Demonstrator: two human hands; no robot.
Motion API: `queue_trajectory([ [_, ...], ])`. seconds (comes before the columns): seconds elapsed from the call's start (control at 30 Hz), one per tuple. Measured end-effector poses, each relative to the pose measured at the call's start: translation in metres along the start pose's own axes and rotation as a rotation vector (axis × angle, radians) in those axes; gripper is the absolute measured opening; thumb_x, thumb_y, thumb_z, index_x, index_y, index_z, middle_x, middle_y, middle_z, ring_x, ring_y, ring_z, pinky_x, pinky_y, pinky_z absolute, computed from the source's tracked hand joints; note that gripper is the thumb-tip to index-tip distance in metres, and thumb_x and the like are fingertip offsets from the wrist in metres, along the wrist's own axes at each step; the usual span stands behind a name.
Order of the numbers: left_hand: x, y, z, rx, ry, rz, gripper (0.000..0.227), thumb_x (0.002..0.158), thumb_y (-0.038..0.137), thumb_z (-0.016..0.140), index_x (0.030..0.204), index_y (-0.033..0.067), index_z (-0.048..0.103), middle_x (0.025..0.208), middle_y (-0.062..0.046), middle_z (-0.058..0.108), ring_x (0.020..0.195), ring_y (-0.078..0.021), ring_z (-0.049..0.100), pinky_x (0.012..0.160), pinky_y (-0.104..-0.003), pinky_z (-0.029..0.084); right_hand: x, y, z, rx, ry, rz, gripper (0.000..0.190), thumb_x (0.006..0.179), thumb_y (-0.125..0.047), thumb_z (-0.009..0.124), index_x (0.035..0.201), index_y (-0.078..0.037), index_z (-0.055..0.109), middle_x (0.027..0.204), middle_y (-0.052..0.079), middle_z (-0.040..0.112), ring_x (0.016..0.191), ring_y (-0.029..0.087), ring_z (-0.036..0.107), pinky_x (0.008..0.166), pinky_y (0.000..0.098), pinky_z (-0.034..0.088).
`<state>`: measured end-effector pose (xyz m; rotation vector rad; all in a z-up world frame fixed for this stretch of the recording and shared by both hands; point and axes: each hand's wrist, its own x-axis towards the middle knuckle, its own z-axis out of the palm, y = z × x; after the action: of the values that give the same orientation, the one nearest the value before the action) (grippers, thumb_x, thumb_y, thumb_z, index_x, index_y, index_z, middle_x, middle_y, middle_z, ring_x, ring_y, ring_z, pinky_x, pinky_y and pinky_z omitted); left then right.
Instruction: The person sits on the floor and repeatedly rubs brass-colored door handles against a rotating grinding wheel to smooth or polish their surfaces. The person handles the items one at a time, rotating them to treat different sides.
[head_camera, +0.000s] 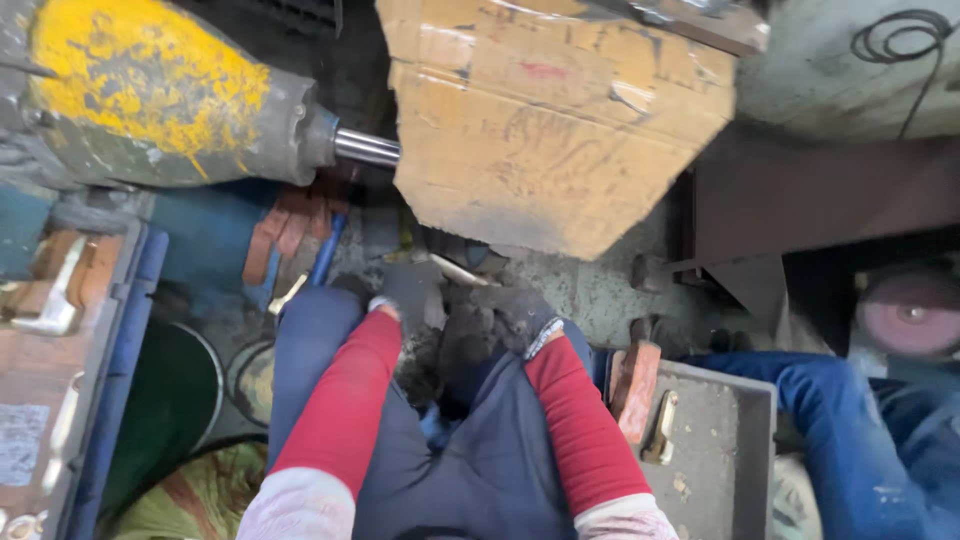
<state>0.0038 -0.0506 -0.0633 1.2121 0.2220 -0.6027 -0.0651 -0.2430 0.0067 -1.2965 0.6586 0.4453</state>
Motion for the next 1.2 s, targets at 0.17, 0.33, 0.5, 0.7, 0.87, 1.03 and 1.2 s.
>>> queue_trajectory([
  [0.17, -0.083, 0.047, -0.014, 0.003, -0.153, 0.109, 0.015, 0.097, 0.015, 0.065, 0.104, 0.0015, 0.066, 0.077, -0.001, 0.062, 0.067, -0.0116, 0.057, 0.057, -0.027, 0.045, -0.042, 0.013, 0.004, 0.536, -0.337, -0.098, 0.039, 0.097, -0.015, 0.064, 0.133, 0.0, 0.057, 0.095, 0.01, 0.067, 0.07, 0.008, 0.06, 0.053, 0.0165, 0.05],
  [0.33, -0.131, 0.065, 0.01, 0.073, -0.093, 0.226, 0.012, 0.09, 0.002, 0.072, 0.1, 0.0036, 0.065, 0.078, 0.002, 0.058, 0.066, -0.0071, 0.054, 0.057, -0.024, 0.043, -0.026, 0.043, 0.016, 0.822, -0.256, -0.092, 0.057, 0.101, -0.056, 0.056, 0.113, -0.001, 0.063, 0.083, 0.012, 0.064, 0.067, 0.019, 0.062, 0.055, 0.0284, 0.053],
  [0.5, -0.126, 0.073, 0.04, 0.231, 0.012, 0.316, 0.018, 0.086, 0.001, 0.072, 0.101, 0.0038, 0.063, 0.072, 0.001, 0.059, 0.057, -0.0067, 0.053, 0.049, -0.025, 0.041, 0.031, 0.022, 0.035, 0.804, 0.131, 0.169, 0.07, 0.093, -0.073, 0.053, 0.091, -0.004, 0.065, 0.072, 0.01, 0.065, 0.061, 0.027, 0.062, 0.048, 0.0368, 0.05],
  [0.7, -0.102, 0.082, 0.058, 0.496, 0.105, 0.296, 0.011, 0.086, 0.005, 0.072, 0.096, 0.001, 0.067, 0.075, -0.001, 0.071, 0.058, -0.0075, 0.06, 0.051, -0.026, 0.047, 0.054, 0.018, 0.045, 0.898, 0.161, 0.164, 0.061, 0.087, -0.07, 0.05, 0.113, -0.019, 0.07, 0.097, 0.005, 0.073, 0.077, 0.024, 0.068, 0.059, 0.0385, 0.058],
  [0.87, -0.097, 0.078, 0.062, 0.463, 0.057, 0.268, 0.011, 0.089, 0.006, 0.073, 0.094, -0.0012, 0.065, 0.073, -0.004, 0.069, 0.056, -0.0078, 0.06, 0.049, -0.026, 0.047, 0.065, 0.036, 0.034, -0.03, 0.445, -0.082, 0.063, 0.088, -0.061, 0.057, 0.131, -0.015, 0.058, 0.106, 0.005, 0.066, 0.086, 0.02, 0.06, 0.067, 0.0334, 0.048],
  [1.03, -0.09, 0.074, 0.069, 0.36, 0.068, 0.211, 0.015, 0.09, 0.006, 0.071, 0.101, -0.0001, 0.064, 0.075, -0.003, 0.065, 0.055, -0.0073, 0.057, 0.048, -0.026, 0.046, 0.078, 0.045, 0.031, 0.529, 0.332, 0.026, 0.056, 0.09, -0.055, 0.054, 0.129, -0.014, 0.06, 0.107, 0.005, 0.067, 0.087, 0.02, 0.061, 0.068, 0.0336, 0.049],
  [1.2, -0.085, 0.072, 0.075, 0.331, 0.086, 0.155, 0.017, 0.089, 0.006, 0.071, 0.103, -0.0006, 0.064, 0.074, -0.003, 0.064, 0.053, -0.0083, 0.056, 0.046, -0.026, 0.046, 0.085, 0.052, 0.027, 0.558, 0.302, 0.023, 0.05, 0.092, -0.05, 0.051, 0.126, -0.014, 0.061, 0.107, 0.006, 0.068, 0.087, 0.02, 0.061, 0.069, 0.0337, 0.05],
])
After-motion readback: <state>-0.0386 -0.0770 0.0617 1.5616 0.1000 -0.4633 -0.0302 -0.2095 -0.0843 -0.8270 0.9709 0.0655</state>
